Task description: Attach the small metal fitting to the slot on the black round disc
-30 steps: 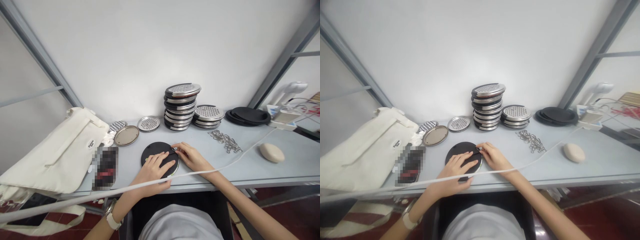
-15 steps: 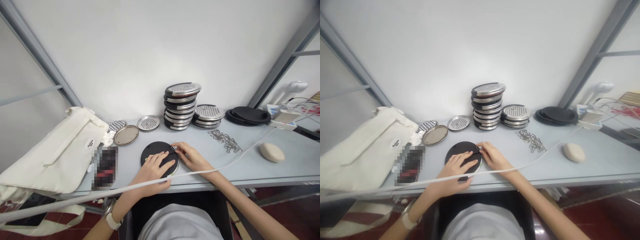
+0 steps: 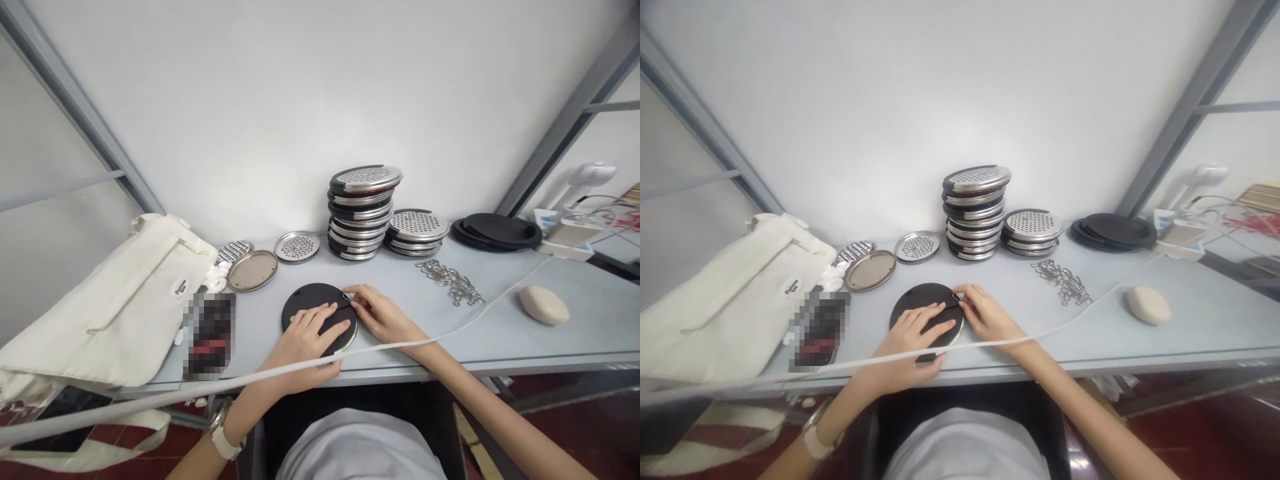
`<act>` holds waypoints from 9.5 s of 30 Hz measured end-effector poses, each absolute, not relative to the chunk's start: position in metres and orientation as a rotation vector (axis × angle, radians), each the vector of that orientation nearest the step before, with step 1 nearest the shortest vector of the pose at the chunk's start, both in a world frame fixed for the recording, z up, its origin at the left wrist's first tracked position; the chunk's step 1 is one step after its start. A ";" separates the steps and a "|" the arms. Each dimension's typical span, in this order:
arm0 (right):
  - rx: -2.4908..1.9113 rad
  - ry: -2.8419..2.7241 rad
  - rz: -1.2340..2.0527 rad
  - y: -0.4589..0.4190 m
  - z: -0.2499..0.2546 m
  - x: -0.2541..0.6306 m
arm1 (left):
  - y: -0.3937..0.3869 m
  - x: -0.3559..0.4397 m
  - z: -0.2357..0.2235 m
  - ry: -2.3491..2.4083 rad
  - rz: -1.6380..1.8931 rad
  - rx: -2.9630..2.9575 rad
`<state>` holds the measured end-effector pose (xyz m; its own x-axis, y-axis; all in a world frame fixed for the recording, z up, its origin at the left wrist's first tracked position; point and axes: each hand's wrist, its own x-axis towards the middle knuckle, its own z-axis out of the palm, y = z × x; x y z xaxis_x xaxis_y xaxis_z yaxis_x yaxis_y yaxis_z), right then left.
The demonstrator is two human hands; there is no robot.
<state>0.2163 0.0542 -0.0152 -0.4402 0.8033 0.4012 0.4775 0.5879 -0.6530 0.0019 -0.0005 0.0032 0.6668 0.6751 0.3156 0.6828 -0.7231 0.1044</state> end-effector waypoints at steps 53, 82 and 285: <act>-0.993 -2.179 0.505 0.056 -0.011 0.215 | 0.000 0.002 0.004 -1.165 -0.535 -2.846; -0.987 -2.193 0.519 0.057 -0.012 0.215 | 0.001 0.002 0.003 -1.184 -0.487 -2.859; -1.053 -2.051 0.566 0.052 -0.008 0.208 | -0.001 0.002 0.002 -1.157 -0.548 -2.839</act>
<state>0.2084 0.0522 -0.0084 -0.3813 0.8244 0.4182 0.4935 0.5641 -0.6621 0.0016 -0.0007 0.0020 0.6621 0.6725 0.3306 0.6820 -0.7236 0.1062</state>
